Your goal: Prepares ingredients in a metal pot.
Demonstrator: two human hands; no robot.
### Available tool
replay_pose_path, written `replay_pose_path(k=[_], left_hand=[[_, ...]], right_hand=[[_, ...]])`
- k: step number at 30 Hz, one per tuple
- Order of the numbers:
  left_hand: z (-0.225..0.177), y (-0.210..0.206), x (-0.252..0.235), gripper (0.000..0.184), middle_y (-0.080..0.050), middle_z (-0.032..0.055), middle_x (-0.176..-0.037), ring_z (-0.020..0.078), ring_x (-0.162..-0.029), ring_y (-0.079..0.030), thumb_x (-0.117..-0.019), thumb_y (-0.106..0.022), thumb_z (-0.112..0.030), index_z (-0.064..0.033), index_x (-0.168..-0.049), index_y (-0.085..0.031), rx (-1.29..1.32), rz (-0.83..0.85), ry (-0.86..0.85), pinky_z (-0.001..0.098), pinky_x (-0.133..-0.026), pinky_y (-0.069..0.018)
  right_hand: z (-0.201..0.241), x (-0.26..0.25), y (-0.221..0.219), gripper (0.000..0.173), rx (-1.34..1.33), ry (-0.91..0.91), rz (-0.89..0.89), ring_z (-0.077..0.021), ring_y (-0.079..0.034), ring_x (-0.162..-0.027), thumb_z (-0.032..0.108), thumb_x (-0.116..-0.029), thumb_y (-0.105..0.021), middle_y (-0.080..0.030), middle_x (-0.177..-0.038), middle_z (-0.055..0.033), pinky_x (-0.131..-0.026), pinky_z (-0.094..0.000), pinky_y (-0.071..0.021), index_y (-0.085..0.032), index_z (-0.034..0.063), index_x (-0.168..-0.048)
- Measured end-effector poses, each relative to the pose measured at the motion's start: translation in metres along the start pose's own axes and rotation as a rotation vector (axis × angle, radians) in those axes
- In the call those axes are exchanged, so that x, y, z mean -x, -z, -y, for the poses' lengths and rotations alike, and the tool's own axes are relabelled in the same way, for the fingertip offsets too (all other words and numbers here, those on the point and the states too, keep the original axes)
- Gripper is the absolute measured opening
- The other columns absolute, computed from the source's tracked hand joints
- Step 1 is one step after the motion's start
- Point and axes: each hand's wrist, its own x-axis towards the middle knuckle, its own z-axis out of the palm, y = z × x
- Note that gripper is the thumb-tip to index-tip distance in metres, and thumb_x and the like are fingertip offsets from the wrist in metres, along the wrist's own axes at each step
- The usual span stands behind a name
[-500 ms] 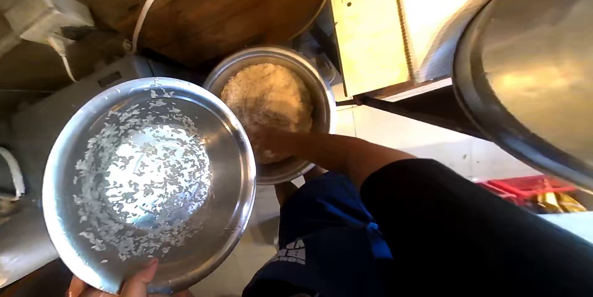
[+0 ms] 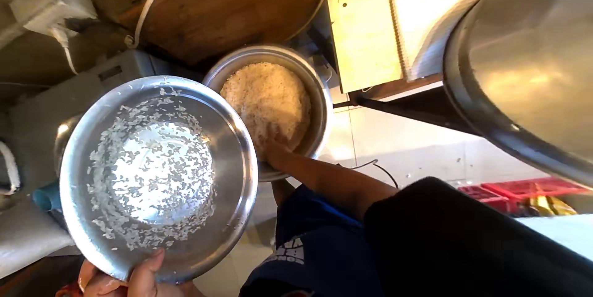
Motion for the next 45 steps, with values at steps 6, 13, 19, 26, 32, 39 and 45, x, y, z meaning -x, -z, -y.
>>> replay_pose_path(k=[6,13,19,26,32,39,45], left_hand=[[0.002,0.004,0.006,0.034,-0.063,0.0019,-0.110,0.0104,-0.108,-0.062,-0.0634,-0.054,0.017,-0.0089,-0.085,-0.052,0.017,0.023,-0.024,0.0247,-0.089,-0.0551],[0.017,0.001,0.020,0.032,-0.062,0.0006,-0.111,0.0096,-0.107,-0.061,-0.0633,-0.056,0.016,-0.0118,-0.079,-0.051,0.037,0.007,-0.004,0.0236,-0.086,-0.0554],[0.018,0.001,0.024,0.027,-0.062,0.0044,-0.109,0.0126,-0.105,-0.060,-0.0625,-0.057,0.014,-0.0111,-0.070,-0.049,0.015,0.005,-0.041,0.0238,-0.085,-0.0545],[0.020,0.004,0.033,0.026,-0.061,0.0052,-0.111,0.0127,-0.108,-0.059,-0.0628,-0.057,0.013,-0.0115,-0.067,-0.047,-0.012,-0.009,-0.036,0.0230,-0.087,-0.0529],[0.027,0.003,0.030,0.026,-0.059,0.0088,-0.114,0.0149,-0.108,-0.058,-0.0647,-0.058,0.011,-0.0104,-0.066,-0.044,-0.028,0.014,-0.042,0.0241,-0.086,-0.0526],[0.029,-0.007,0.022,0.027,-0.059,0.0102,-0.114,0.0172,-0.111,-0.057,-0.0650,-0.058,0.010,-0.0102,-0.065,-0.041,-0.046,0.019,-0.059,0.0258,-0.088,-0.0521],[0.037,-0.013,0.023,0.023,-0.061,0.0179,-0.124,0.0214,-0.119,-0.060,-0.0651,-0.056,0.013,-0.0054,-0.065,-0.043,-0.002,0.054,-0.036,0.0314,-0.093,-0.0545]], right_hand=[[-0.064,-0.011,0.016,0.035,0.297,0.353,0.113,-0.0433,-0.044,-0.141,0.004,-0.1013,-0.056,-0.053,-0.148,-0.0230,-0.119,-0.0605,-0.0306,-0.061,-0.0036,-0.135],[-0.078,-0.021,0.084,0.042,0.333,-0.184,-0.042,-0.0539,-0.038,-0.139,0.010,-0.0928,-0.070,-0.037,-0.154,-0.0303,-0.101,-0.0680,-0.0466,-0.061,-0.0057,-0.131],[-0.035,-0.044,0.043,0.041,0.255,0.374,-0.181,-0.0397,-0.036,-0.148,0.007,-0.1027,-0.054,-0.044,-0.158,-0.0151,-0.121,-0.0619,-0.0235,-0.059,0.0071,-0.143],[-0.043,-0.050,0.122,0.042,0.057,0.077,-0.440,-0.0513,-0.047,-0.135,0.000,-0.0889,-0.068,-0.048,-0.150,-0.0235,-0.096,-0.0716,-0.0476,-0.065,0.0027,-0.130],[0.003,0.053,0.139,0.019,-0.054,0.529,-0.797,-0.0392,-0.063,-0.111,0.008,-0.0998,-0.057,-0.066,-0.114,-0.0203,-0.094,-0.0527,-0.0543,-0.072,0.0020,-0.111],[-0.035,0.004,0.049,0.043,-0.128,0.279,-0.552,-0.0471,-0.025,-0.152,0.014,-0.0998,-0.061,-0.038,-0.162,-0.0190,-0.115,-0.0791,-0.0191,-0.061,0.0134,-0.143],[0.038,0.056,0.094,0.034,-0.930,0.371,-0.468,-0.0243,-0.062,-0.123,0.019,-0.1075,-0.050,-0.062,-0.135,-0.0157,-0.104,-0.0409,-0.0515,-0.062,-0.0004,-0.133]])
